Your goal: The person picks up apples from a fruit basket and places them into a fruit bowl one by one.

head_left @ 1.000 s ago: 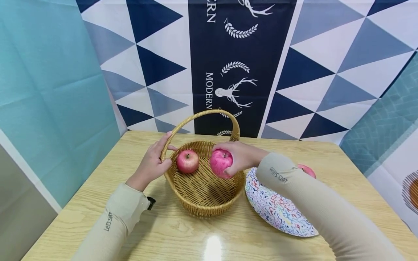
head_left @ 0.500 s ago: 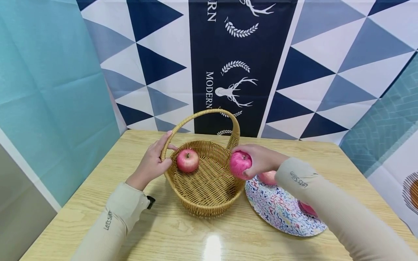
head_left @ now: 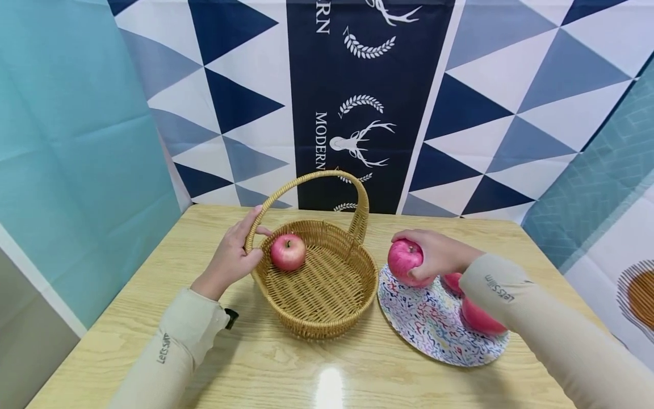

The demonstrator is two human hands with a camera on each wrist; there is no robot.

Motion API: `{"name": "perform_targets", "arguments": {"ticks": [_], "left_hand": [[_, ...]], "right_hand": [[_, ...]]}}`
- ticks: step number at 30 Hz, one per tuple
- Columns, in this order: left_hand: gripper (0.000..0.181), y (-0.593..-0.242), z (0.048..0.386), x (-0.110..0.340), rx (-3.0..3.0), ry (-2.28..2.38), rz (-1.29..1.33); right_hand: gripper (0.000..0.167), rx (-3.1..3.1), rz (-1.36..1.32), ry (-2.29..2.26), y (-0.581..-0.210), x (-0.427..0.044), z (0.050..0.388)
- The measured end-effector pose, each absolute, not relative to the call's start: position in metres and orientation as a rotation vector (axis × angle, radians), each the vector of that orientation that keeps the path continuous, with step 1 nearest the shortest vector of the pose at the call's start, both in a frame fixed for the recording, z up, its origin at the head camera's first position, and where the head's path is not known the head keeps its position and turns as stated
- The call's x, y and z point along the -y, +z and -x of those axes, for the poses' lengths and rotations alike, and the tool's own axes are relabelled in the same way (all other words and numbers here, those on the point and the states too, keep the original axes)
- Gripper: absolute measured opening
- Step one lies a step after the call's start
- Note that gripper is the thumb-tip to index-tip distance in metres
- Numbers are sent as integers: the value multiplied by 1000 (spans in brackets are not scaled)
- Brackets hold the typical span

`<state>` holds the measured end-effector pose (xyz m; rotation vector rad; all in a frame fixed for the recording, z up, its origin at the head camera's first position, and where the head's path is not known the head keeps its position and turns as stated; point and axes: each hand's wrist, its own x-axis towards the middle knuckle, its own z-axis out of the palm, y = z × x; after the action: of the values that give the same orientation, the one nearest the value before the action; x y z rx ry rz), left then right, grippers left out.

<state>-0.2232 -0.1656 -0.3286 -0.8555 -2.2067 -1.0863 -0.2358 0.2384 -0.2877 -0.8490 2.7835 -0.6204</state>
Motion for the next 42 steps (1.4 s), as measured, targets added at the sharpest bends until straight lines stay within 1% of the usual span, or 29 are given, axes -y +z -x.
{"name": "perform_targets", "arguments": {"ticks": [4, 7, 12, 20, 27, 33, 38, 42], "left_hand": [[104, -327, 223, 167, 2197, -1063, 871], [104, -326, 222, 168, 2200, -1066, 879], [103, -327, 221, 166, 2216, -1074, 861], [102, -328, 221, 167, 2216, -1042, 851], [103, -329, 222, 166, 2208, -1051, 865], [102, -330, 222, 166, 2207, -1052, 862], [94, -330, 222, 167, 2204, -1045, 855], [80, -328, 221, 167, 2237, -1029, 832]], "right_hand": [[79, -2812, 838, -631, -288, -249, 231], [81, -2839, 852, -646, -291, -254, 228], [78, -2868, 850, -659, -300, -257, 222], [81, -2805, 773, -671, -322, -253, 216], [78, -2763, 781, -677, -343, -250, 208], [77, -2743, 828, -674, -352, -250, 207], [75, -2753, 882, -608, -358, -249, 209], [72, -2737, 903, -574, -362, -249, 209]]}}
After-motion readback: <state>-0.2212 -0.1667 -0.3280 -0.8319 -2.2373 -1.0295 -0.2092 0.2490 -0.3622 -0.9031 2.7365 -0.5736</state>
